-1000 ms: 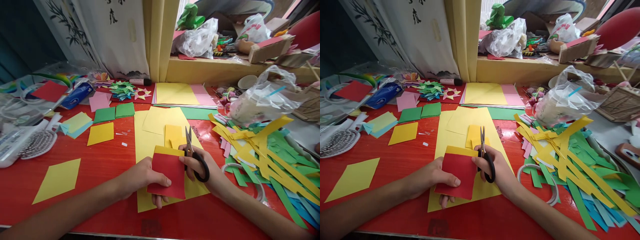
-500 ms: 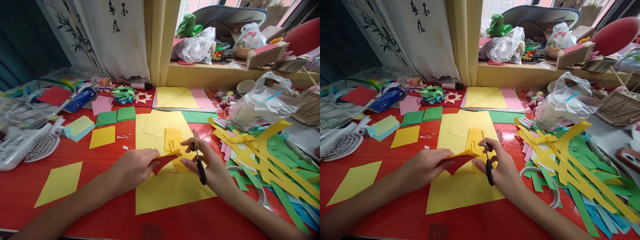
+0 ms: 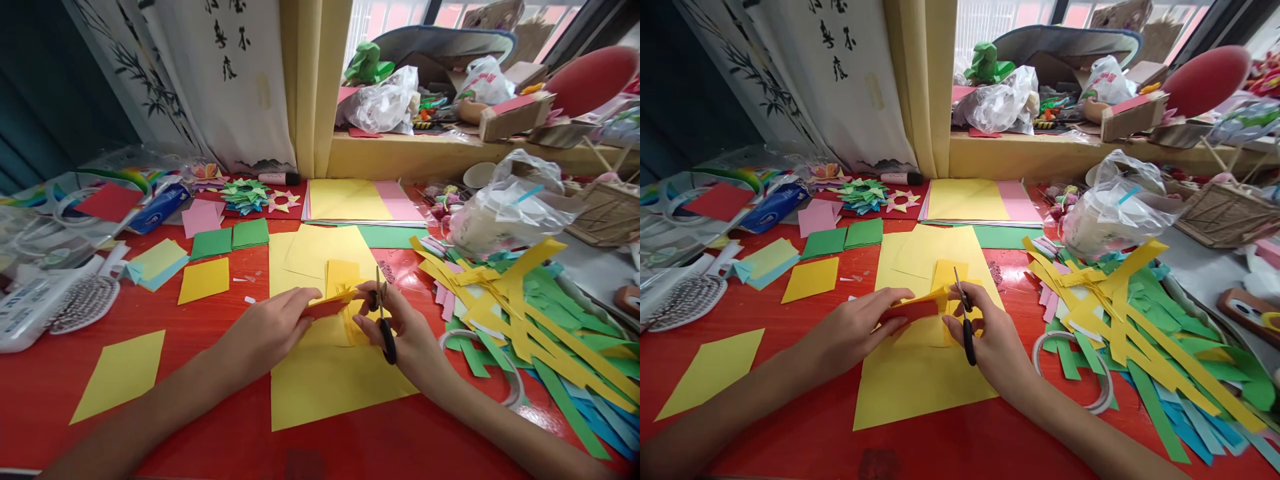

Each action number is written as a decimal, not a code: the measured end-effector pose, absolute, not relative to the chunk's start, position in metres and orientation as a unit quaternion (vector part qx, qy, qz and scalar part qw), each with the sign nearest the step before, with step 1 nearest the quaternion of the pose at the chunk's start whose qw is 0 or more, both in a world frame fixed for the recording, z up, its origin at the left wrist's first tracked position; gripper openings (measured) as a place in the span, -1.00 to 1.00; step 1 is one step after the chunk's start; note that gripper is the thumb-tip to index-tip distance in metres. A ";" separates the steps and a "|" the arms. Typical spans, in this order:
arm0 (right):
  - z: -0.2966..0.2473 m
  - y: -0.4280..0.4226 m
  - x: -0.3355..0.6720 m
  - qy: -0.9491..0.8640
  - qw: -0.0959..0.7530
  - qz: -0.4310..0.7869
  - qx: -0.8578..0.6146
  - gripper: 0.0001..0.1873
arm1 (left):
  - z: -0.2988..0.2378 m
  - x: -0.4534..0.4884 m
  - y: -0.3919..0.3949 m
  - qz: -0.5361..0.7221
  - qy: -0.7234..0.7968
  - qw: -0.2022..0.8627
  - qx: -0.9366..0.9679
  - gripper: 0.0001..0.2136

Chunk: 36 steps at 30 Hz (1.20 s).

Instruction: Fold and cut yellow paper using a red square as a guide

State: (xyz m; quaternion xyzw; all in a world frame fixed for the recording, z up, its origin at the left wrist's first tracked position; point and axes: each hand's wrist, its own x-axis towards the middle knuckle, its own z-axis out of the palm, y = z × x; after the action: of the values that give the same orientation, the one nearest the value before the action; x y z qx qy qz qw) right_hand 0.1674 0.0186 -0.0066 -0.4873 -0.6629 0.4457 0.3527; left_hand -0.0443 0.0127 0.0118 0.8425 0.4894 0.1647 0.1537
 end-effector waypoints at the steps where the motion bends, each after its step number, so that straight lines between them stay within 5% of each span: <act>1: -0.007 0.019 0.167 -0.658 0.358 0.450 -0.487 -0.71 | 0.011 -0.044 0.013 0.170 0.492 0.168 0.837 -0.73; 11: -0.008 0.020 0.169 -0.626 0.355 0.524 -0.456 -0.69 | 0.016 -0.041 0.012 0.229 0.481 0.280 0.799 -0.81; 15: -0.007 0.020 0.170 -0.588 0.377 0.538 -0.472 -0.77 | 0.020 -0.036 0.008 0.240 0.543 0.388 0.705 -0.70; 22: 0.000 0.023 0.171 -0.512 0.395 0.570 -0.506 -0.64 | 0.016 -0.028 0.009 0.358 0.544 0.527 0.545 -0.64; 36: 0.001 0.023 0.174 -0.516 0.411 0.591 -0.464 -0.79 | 0.012 -0.020 0.005 0.401 0.544 0.594 0.437 -0.59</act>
State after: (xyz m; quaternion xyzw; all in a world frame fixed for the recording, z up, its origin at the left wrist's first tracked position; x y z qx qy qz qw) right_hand 0.1742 0.0228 0.0009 -0.4636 -0.5163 0.5911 0.4113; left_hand -0.0195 0.0048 0.0121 0.4367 0.5439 0.4008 0.5940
